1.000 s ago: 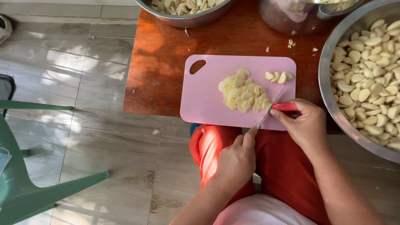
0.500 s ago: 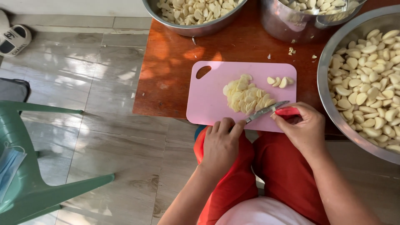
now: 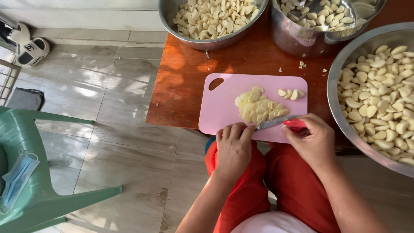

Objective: Slicing peeled garlic cloves into thin pieces on a pink cutting board using a small knife.

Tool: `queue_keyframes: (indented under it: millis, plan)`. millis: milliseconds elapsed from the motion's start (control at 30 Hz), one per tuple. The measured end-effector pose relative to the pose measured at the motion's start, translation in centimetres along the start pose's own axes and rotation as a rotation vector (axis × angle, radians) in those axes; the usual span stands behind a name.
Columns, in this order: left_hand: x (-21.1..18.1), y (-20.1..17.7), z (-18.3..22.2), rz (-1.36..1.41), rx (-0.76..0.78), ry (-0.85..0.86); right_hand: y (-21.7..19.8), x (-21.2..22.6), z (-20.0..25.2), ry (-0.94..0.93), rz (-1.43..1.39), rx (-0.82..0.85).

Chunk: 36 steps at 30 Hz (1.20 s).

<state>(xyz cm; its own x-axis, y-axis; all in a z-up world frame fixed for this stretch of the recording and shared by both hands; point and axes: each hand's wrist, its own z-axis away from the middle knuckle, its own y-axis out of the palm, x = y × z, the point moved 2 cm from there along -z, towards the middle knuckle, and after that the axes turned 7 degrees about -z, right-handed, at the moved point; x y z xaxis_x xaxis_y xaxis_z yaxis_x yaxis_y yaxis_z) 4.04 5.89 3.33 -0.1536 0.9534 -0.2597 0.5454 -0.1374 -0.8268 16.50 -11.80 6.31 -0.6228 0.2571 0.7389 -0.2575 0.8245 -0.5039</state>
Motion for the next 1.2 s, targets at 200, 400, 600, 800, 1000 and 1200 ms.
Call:
queue_keyframes:
  millis: [200,400,600,800,1000,1200]
  plan:
    - [0.4,0.2,0.4,0.059,0.100,0.069,0.5,0.5,-0.4,-0.127,0.171,0.042]
    - [-0.4,0.6,2.2,0.272,0.172,-0.047,0.1,1.2,-0.2,-0.074,0.118,0.041]
    - [-1.3,-1.1,1.9,0.443,0.236,-0.179,0.9,-0.3,-0.5,0.380,-0.304,-0.061]
    - [-1.2,-1.9,2.7,0.539,0.168,-0.194,3.5,3.6,-12.1,0.586,-0.999,-0.047]
    - [-1.6,-3.0,2.5,0.557,0.125,-0.181,5.2,11.5,-26.0,0.578,-0.950,-0.257]
    - [-0.6,-3.5,3.1,0.619,0.239,-0.310,1.7,8.8,-24.5,-0.146,-0.269,0.000]
